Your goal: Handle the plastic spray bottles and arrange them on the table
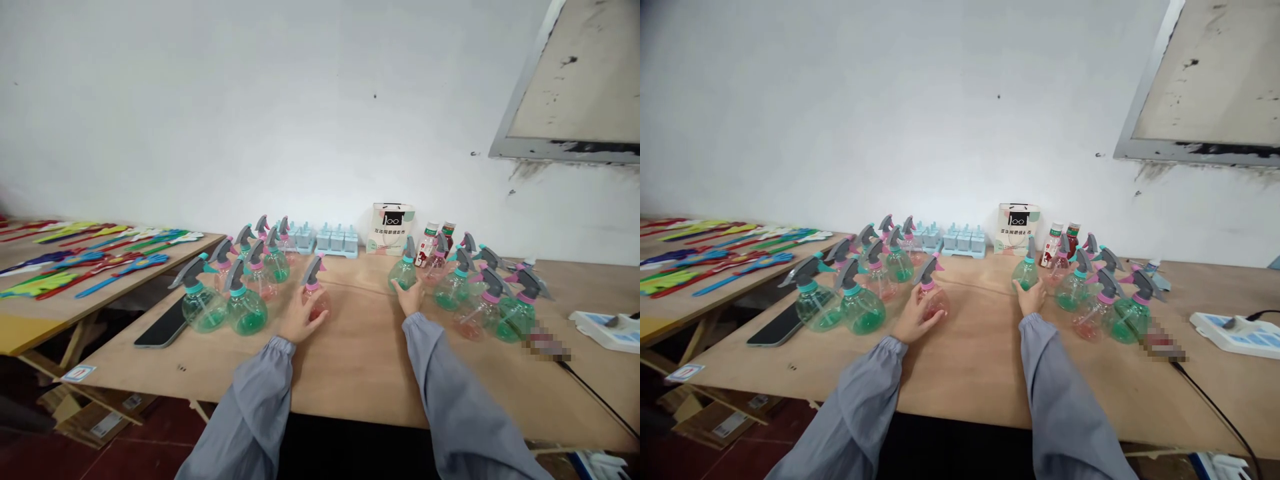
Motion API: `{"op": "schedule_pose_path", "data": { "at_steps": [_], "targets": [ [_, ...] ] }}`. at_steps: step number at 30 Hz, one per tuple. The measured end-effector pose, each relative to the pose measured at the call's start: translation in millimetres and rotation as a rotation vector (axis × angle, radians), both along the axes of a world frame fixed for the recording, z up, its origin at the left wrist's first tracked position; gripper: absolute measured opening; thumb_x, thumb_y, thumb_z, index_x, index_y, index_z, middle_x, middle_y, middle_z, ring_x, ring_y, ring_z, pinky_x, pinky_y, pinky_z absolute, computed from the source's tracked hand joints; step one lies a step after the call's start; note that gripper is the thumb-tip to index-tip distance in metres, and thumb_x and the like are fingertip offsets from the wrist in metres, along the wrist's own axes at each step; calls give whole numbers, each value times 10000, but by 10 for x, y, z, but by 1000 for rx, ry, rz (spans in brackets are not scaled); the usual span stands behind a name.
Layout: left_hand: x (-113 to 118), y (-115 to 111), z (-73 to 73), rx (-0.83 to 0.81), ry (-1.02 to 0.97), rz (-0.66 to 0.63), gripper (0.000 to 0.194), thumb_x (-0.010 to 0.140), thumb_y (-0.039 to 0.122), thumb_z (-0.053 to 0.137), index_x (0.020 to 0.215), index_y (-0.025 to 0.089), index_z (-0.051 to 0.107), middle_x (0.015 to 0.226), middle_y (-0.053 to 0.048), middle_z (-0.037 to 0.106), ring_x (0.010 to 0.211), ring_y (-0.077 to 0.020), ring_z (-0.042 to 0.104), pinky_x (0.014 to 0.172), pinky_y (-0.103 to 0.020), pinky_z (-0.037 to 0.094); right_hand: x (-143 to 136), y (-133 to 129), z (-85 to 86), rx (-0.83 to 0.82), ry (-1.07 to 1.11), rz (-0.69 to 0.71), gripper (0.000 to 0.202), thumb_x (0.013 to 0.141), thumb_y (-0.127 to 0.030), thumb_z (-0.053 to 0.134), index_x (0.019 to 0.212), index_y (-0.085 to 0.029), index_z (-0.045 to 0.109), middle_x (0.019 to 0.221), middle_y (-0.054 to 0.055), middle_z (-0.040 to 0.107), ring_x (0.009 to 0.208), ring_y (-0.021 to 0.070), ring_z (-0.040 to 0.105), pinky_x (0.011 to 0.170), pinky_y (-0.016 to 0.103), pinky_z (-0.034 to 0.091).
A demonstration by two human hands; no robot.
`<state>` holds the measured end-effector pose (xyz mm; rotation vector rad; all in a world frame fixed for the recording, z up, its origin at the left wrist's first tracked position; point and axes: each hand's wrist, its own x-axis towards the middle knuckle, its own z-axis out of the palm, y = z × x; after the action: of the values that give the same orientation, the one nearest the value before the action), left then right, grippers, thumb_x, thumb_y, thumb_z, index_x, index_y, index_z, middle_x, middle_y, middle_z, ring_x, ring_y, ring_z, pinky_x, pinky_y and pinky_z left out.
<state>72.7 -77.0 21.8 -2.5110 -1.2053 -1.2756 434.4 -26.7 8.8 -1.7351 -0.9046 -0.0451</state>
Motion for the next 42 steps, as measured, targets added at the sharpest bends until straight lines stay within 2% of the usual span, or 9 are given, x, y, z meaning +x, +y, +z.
{"op": "schedule_pose_path", "data": {
  "at_steps": [7,12,21,27,30,32,34,37,42],
  "targets": [
    [3,-19,8,-12,6,-5,537,898,435,591,1404,273,512,1417,-143,383,1282,-308,509,1077,-476,446,142,282,59,-7,6,-63,997,690,-586,725,1393,17,359,1385,353,495,1321,411,458,1058,469,369],
    [8,-50,41,-27,28,-7,541,909,420,580,1425,288,485,1428,-135,345,1306,-295,480,1088,-471,435,171,351,89,-31,13,-96,928,721,-626,692,1365,-18,416,1400,360,473,1325,448,430,1068,542,333],
    [42,-97,61,-23,76,-48,623,893,432,605,1474,292,430,1485,-145,300,1413,-333,380,1141,-510,382,95,227,163,64,125,-57,1019,676,-690,687,1369,-12,370,1436,355,408,1354,442,371,1117,568,261],
    [242,-163,48,-21,161,-126,667,873,324,640,1500,330,414,1634,-132,115,1423,-387,394,1105,-527,432,-263,-155,145,142,186,320,684,845,-734,378,1121,-138,569,1135,168,644,1058,285,615,964,458,472],
    [383,-187,35,12,223,-208,683,878,284,632,1516,323,392,1666,-134,-18,1464,-425,321,1087,-531,452,-612,-381,242,164,144,639,609,787,-711,563,1148,-222,601,1186,107,661,1092,248,625,980,413,487],
    [446,-197,36,54,281,-294,652,889,272,620,1505,323,411,1675,-121,-59,1495,-430,250,1085,-522,458,-847,-533,363,157,101,1019,779,712,-627,735,1355,-260,494,1409,126,543,1244,260,559,1056,434,447],
    [469,-202,44,98,340,-391,613,901,288,615,1486,328,438,1683,-103,-40,1515,-416,202,1108,-523,439,-1039,-666,509,128,80,1224,978,676,-542,817,1491,-295,335,1537,127,400,1356,259,469,1106,440,410],
    [448,-208,65,160,378,-469,594,921,306,590,1492,309,429,1683,-126,35,1523,-396,191,1140,-534,398,-1198,-783,712,175,102,1221,973,724,-474,803,1524,-329,267,1564,105,344,1403,239,407,1098,408,423],
    [424,-217,61,164,420,-517,565,929,347,554,1479,308,432,1654,-150,200,1518,-356,236,1145,-515,383,-1162,-719,809,115,149,1158,532,747,-375,752,1251,-298,599,1164,49,638,1003,196,619,879,347,534]
  ]
}}
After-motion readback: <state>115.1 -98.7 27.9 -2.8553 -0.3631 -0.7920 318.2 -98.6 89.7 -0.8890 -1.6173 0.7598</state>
